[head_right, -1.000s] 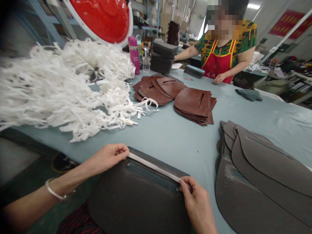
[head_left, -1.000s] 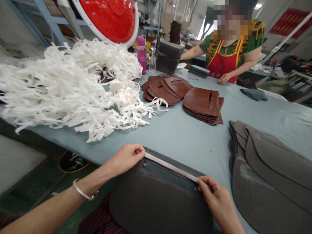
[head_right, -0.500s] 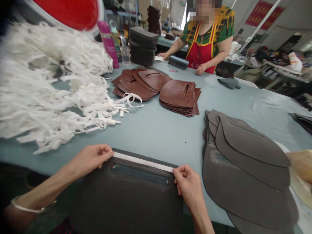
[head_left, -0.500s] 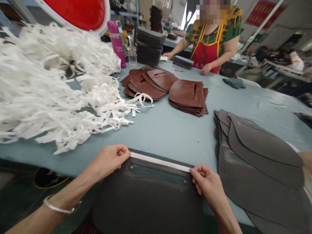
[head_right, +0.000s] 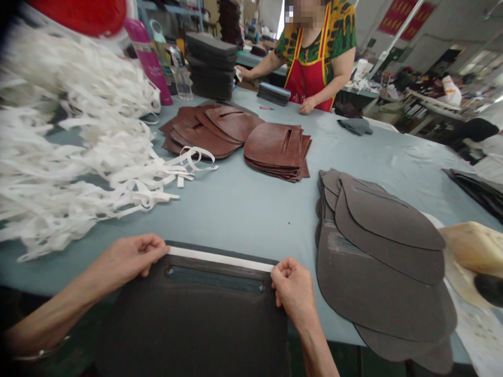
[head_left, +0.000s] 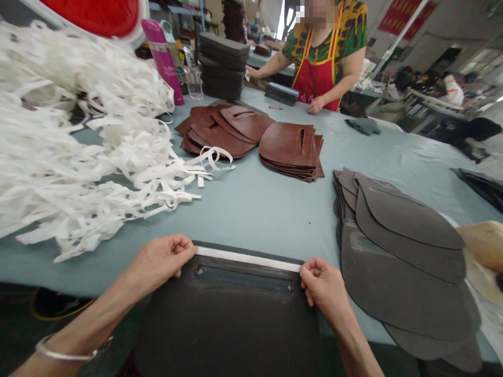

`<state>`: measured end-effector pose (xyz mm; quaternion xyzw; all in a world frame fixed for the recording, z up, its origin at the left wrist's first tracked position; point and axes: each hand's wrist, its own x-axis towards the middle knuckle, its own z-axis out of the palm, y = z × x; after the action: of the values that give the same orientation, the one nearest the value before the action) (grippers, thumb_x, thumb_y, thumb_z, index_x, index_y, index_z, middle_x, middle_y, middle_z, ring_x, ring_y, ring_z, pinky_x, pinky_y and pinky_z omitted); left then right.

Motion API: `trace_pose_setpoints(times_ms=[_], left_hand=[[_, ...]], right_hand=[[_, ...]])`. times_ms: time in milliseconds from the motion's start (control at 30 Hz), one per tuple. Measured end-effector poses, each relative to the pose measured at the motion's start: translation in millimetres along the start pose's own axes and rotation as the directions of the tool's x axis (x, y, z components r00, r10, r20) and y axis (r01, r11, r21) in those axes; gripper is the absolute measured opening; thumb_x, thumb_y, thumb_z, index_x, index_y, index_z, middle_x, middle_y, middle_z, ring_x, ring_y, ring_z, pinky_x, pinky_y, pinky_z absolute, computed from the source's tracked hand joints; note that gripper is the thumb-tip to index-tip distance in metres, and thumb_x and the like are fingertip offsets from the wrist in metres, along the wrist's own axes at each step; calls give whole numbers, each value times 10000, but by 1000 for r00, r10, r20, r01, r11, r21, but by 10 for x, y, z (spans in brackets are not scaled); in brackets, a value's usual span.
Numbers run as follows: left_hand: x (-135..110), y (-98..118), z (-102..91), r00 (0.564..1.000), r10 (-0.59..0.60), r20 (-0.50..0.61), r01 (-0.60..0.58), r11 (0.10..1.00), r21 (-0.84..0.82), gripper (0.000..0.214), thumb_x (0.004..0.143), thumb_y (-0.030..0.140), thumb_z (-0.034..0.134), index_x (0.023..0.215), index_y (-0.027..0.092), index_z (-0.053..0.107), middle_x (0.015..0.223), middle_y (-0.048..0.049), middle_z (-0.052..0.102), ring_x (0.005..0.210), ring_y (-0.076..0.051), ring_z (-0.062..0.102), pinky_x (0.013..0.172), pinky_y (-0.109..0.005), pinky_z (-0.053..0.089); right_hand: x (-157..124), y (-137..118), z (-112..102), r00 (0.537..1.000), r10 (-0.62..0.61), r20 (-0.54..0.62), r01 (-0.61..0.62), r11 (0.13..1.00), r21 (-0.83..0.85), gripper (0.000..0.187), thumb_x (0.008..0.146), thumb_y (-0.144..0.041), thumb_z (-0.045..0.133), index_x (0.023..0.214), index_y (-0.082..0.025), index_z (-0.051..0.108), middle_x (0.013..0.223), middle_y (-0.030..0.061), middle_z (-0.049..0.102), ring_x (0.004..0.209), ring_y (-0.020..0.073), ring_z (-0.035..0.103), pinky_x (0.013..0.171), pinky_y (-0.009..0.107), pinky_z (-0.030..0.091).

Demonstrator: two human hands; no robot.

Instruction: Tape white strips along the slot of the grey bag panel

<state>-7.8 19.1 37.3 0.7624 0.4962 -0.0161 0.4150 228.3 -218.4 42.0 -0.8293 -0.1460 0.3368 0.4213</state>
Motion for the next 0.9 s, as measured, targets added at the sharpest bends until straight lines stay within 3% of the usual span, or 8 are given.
trace_pose_setpoints(times_ms=[267,400,533,733,833,900], left_hand=[[-51,28,-4,1000,11,-6,-12,990,-141,267,751,434,537,734,177,609,443,38,556,451,-124,512,472,-208,334],[-58,5,-4,999,28,-20,-31,985,-167,255,758,409,524,758,172,620,467,29,577,447,-120,514,456,-207,340],[-70,10,-11,999,17,-30,-22,986,-167,255,755,405,522,748,168,618,474,25,581,447,-119,519,452,-207,339],[-83,54,-12,999,12,-32,-15,992,-123,264,760,417,503,741,174,606,472,24,580,462,-130,538,476,-215,344],[-98,70,18,998,-3,-55,3,1000,-4,252,768,425,497,734,189,579,486,34,574,482,-140,550,505,-229,353],[-95,50,62,992,8,-127,4,995,98,246,774,440,503,775,200,555,551,35,590,522,-148,561,529,-240,363]], right_hand=[[13,9,-3,1000,-3,-18,0,988,-157,225,674,-431,520,596,-231,453,396,-62,509,255,79,401,326,201,257],[15,36,-3,1000,-18,-25,14,985,-169,261,701,-461,520,593,-228,473,405,-42,534,266,74,391,349,201,272],[6,54,-7,999,-43,-34,36,984,-175,265,708,-462,533,583,-234,484,334,-50,465,267,89,383,353,207,279],[6,26,4,999,-32,-33,27,986,-163,230,692,-422,537,580,-234,464,376,-55,497,263,83,396,330,202,274],[-3,24,21,998,-46,-44,40,993,-114,171,681,-362,529,600,-232,453,415,-66,506,263,80,410,309,196,254],[7,33,23,999,-38,-40,34,996,-77,135,678,-320,523,612,-228,449,422,-74,502,264,76,414,301,188,238]])
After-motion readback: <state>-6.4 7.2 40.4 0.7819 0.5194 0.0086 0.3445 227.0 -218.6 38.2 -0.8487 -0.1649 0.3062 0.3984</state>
